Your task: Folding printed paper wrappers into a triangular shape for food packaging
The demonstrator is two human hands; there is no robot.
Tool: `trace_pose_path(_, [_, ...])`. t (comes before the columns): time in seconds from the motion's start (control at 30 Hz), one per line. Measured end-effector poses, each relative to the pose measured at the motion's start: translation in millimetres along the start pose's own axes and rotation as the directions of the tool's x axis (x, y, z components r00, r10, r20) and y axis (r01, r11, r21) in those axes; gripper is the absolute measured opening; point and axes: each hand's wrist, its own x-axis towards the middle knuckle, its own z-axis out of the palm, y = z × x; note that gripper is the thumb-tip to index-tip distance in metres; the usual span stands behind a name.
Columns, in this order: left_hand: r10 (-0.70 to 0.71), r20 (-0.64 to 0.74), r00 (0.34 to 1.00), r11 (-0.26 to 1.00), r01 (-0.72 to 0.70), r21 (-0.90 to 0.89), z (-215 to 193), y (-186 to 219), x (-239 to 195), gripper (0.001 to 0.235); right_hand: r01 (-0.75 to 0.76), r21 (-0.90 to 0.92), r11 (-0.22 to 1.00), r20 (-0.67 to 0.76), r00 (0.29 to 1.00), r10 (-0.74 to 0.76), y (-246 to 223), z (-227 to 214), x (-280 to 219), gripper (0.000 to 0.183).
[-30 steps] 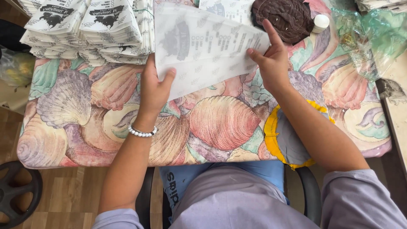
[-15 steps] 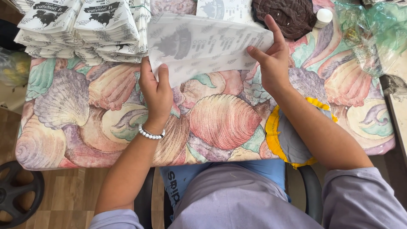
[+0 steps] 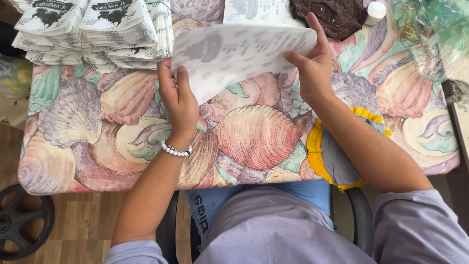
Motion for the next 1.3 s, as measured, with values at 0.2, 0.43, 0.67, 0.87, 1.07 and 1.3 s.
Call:
trace_pose_path(0.2, [-0.047,0.003,0.999,0.981,0.047,-0.189,5,-1,0,0.024,-0.061,0.058,0.996,-0.034,0.997,0.063,13,-8,6,0.084])
trace_pose_path(0.43, [-0.026,-0.001,1.000,0.998,0.026,-0.056,-1,8,6,0.021,0.007,0.068,0.998,0.002,1.000,-0.007,16,-9,7,0.080])
trace_pose_path(0.67, [-0.008,0.053,0.999,1.000,0.008,-0.005,3,6,2,0.029,-0.049,0.034,0.998,0.039,0.998,0.048,28,-14,12,0.075])
trace_pose_path(0.87, [-0.048,0.097,0.994,0.995,0.039,0.091,-12,2,15,0.017,0.026,-0.048,0.998,0.060,0.998,-0.023,18,-15,11,0.069])
trace_pose_path(1.07, [-0.257,0.149,0.955,0.965,0.246,0.090,-30,-5,23,0.051,0.017,-0.063,0.998,0.149,0.989,-0.007,1,-14,11,0.063])
trace_pose_path(1.3, [-0.172,0.144,0.974,0.985,0.169,0.033,-10,-3,9,0.020,0.005,-0.044,0.999,0.125,0.992,0.000,13,-17,14,0.056])
